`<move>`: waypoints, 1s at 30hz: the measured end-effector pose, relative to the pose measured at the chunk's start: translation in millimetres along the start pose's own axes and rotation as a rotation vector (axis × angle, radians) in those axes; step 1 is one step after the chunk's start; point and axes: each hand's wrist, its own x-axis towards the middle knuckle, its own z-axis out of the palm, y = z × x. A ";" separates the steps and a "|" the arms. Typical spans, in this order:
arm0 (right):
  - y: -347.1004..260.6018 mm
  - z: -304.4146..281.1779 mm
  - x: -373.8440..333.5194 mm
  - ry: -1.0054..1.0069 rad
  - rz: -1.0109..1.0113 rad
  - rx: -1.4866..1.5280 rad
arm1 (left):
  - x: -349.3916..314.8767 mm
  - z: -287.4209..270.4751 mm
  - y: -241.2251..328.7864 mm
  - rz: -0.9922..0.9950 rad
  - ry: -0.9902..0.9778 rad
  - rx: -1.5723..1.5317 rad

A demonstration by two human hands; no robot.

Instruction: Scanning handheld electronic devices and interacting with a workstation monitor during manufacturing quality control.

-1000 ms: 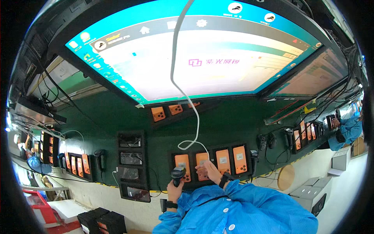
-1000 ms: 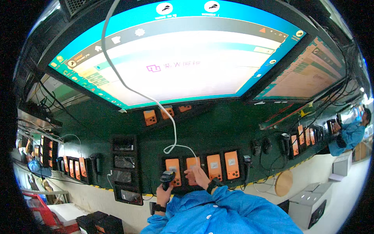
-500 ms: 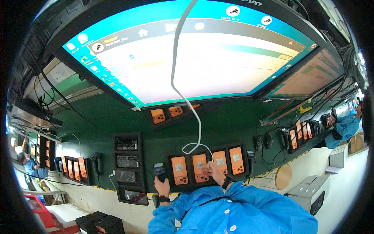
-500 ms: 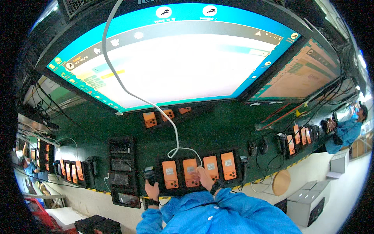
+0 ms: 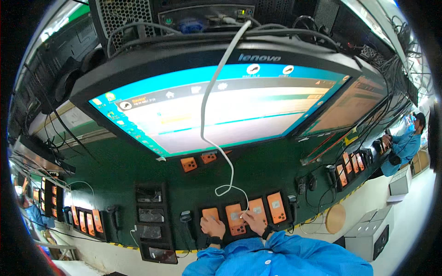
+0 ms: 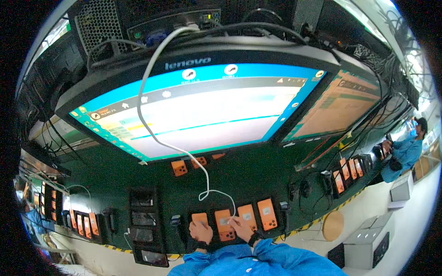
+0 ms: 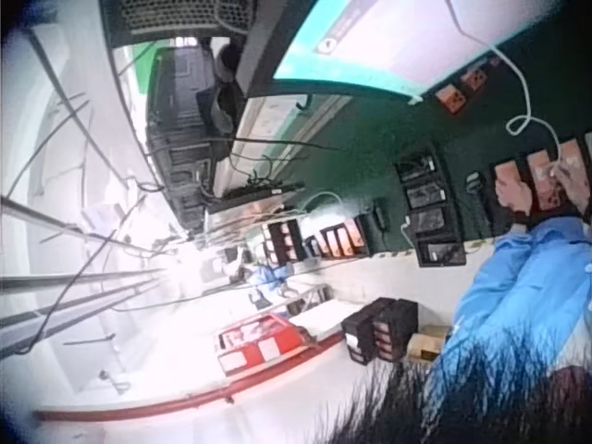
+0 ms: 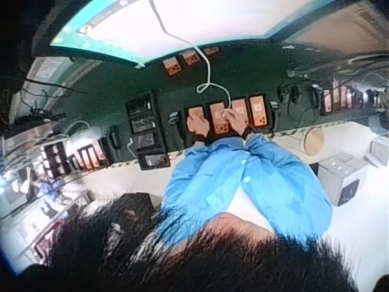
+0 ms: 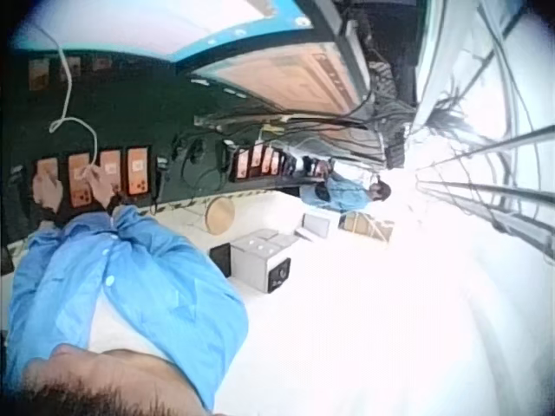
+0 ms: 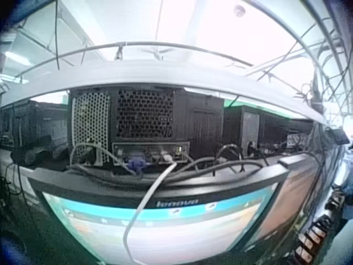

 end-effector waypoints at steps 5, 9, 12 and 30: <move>-27.4 17.8 2.2 0.040 -0.017 -0.377 | 34.7 14.0 -47.5 0.078 -0.248 -0.408; -6.9 29.4 27.4 0.062 -0.150 -0.303 | 39.9 16.2 -71.5 0.032 -0.445 -0.813; -42.2 45.2 30.1 0.068 -0.292 -0.379 | 21.9 -41.0 -40.6 0.088 -0.432 -0.863; -77.2 72.8 13.0 -0.156 -0.450 -0.719 | -7.5 -70.6 -29.8 0.164 -0.473 -0.944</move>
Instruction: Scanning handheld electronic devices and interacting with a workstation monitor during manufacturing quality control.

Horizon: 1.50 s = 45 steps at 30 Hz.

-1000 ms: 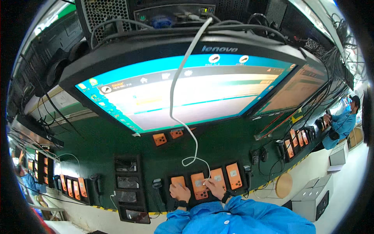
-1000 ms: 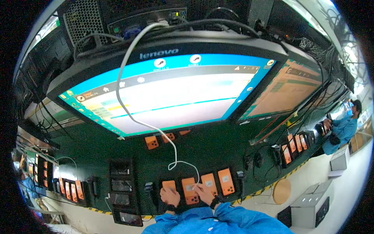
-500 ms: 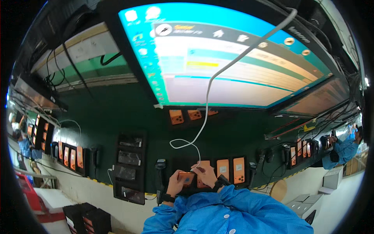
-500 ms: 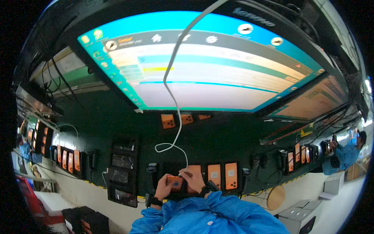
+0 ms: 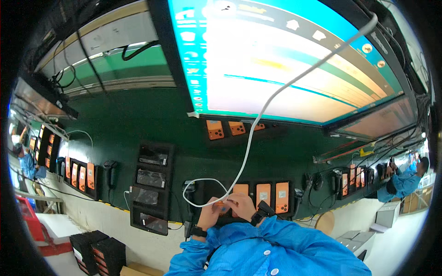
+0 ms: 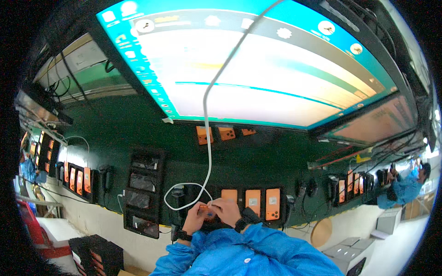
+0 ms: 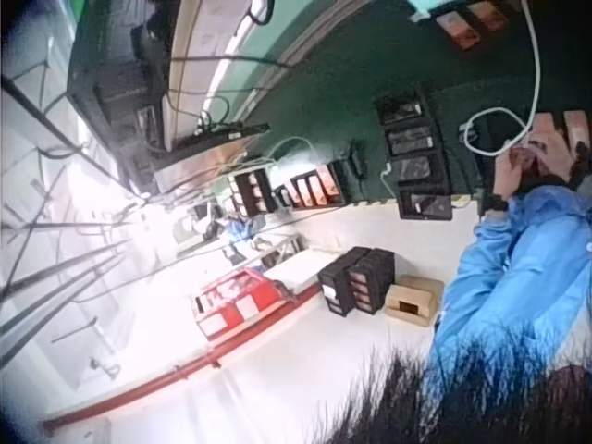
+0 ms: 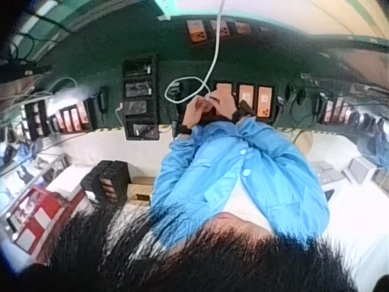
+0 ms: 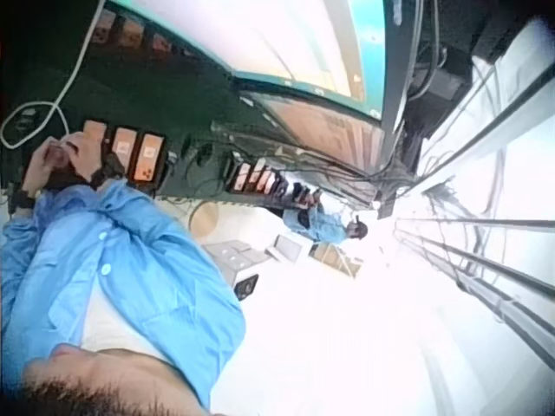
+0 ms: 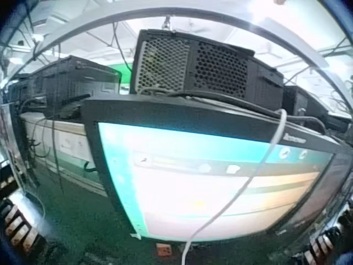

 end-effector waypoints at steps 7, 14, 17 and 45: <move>31.5 4.0 -17.8 0.044 0.073 0.118 | 11.5 -2.0 -3.8 -0.071 0.037 -0.024; 147.1 -65.8 -106.4 0.791 0.439 -0.181 | 86.2 1.5 -58.9 -0.112 0.370 -0.103; 221.4 -80.1 -162.8 1.114 0.653 -0.260 | 74.3 15.2 -34.6 0.096 0.578 0.383; 187.2 -124.5 -198.1 0.321 0.683 0.437 | 13.7 136.2 28.2 -0.130 0.098 0.064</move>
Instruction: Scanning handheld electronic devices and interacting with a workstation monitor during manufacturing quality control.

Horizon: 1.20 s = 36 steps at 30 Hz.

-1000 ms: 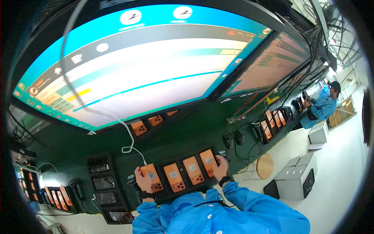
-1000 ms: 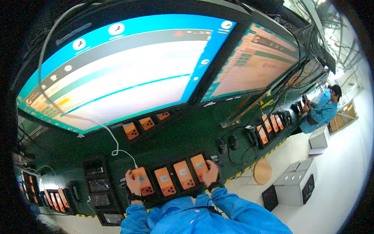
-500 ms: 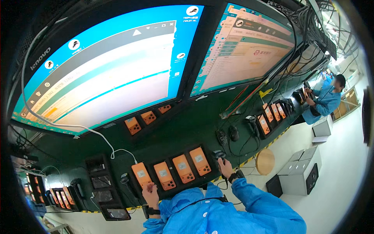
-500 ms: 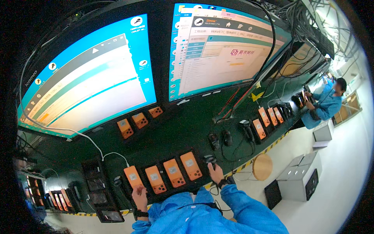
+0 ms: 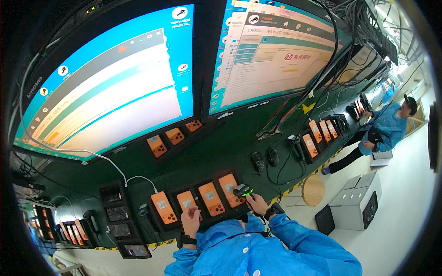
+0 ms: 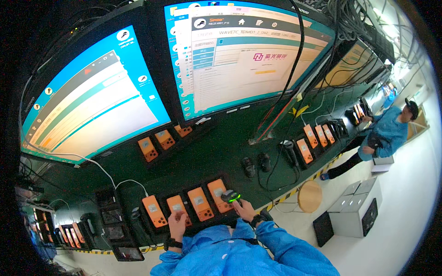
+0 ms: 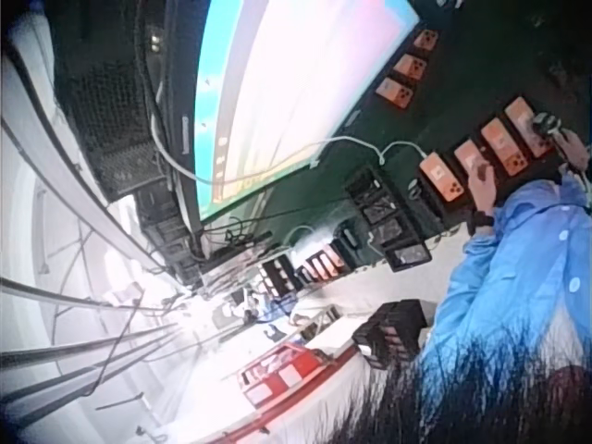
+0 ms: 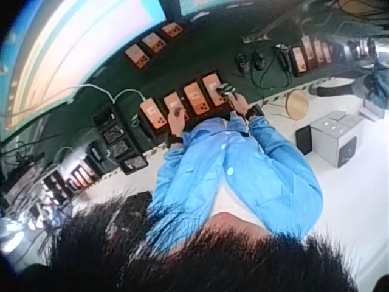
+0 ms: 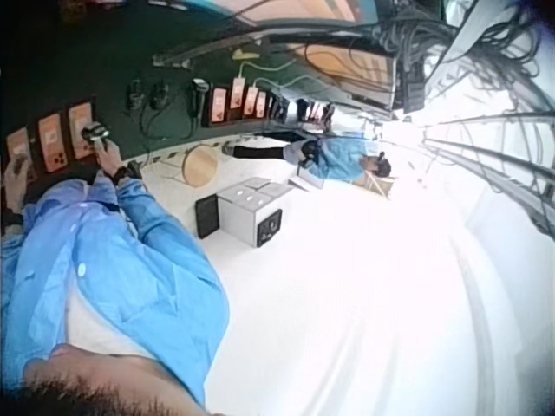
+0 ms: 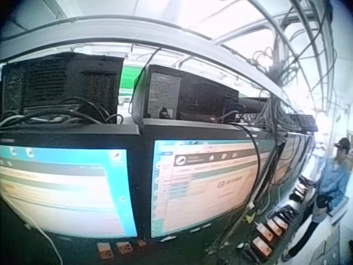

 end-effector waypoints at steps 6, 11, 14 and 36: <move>10.0 -18.5 0.9 0.104 0.044 0.018 | 12.0 22.7 -20.3 -0.023 -0.053 -0.060; 37.5 -37.0 14.5 0.349 0.148 -0.169 | 43.3 80.2 -9.3 0.279 -0.199 0.179; 39.0 -35.7 18.4 0.315 0.088 -0.263 | 63.5 101.8 4.5 0.100 -0.359 0.382; -35.5 -59.0 109.2 0.282 -0.493 -0.549 | 18.8 102.1 42.0 0.319 -0.303 0.667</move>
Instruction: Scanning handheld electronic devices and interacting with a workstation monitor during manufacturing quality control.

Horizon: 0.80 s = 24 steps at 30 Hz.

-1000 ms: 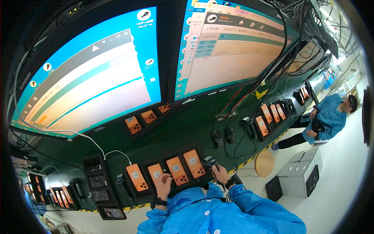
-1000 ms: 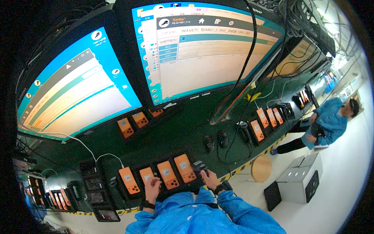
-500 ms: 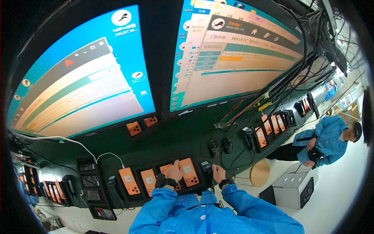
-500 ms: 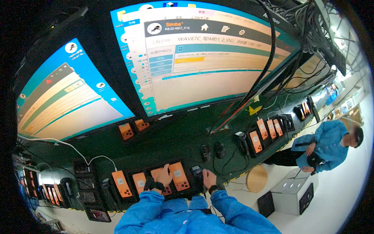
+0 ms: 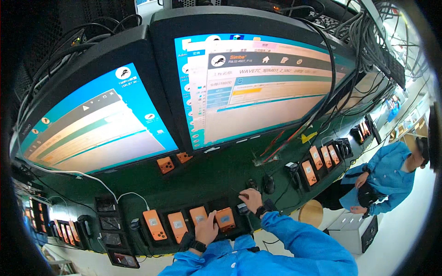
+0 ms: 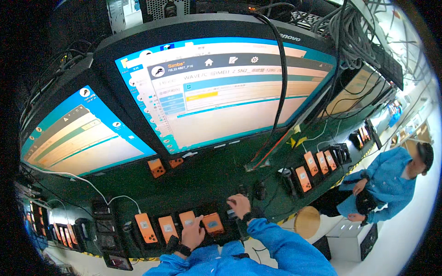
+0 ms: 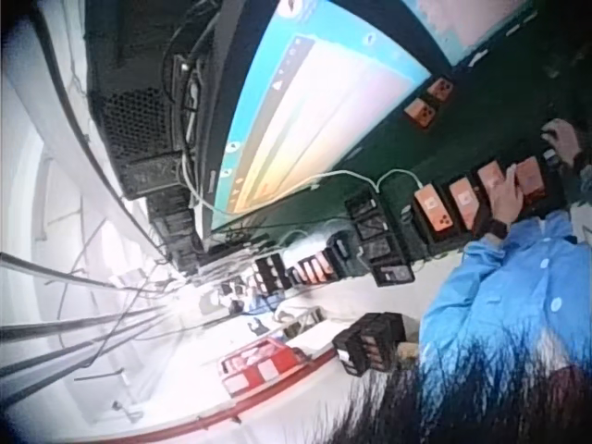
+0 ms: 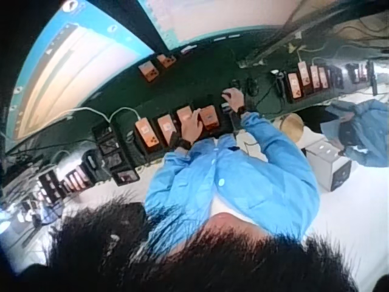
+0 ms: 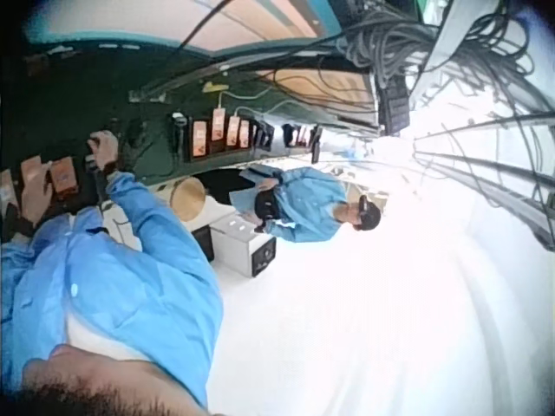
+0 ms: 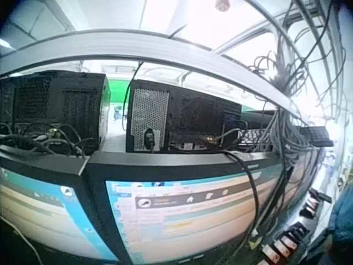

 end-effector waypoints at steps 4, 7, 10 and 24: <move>-60.8 -16.2 -6.2 -0.146 0.052 0.538 | -26.0 -0.8 3.7 0.101 0.059 0.179; -90.1 -33.2 -5.5 -0.279 0.043 0.530 | -27.0 -6.8 12.5 0.117 0.046 0.211; -94.0 -28.8 -11.9 -0.330 -0.001 0.509 | -28.8 -4.0 12.9 0.113 0.033 0.245; -97.1 -30.0 -10.8 -0.457 -0.370 0.235 | -41.5 -0.4 13.2 0.108 0.045 0.136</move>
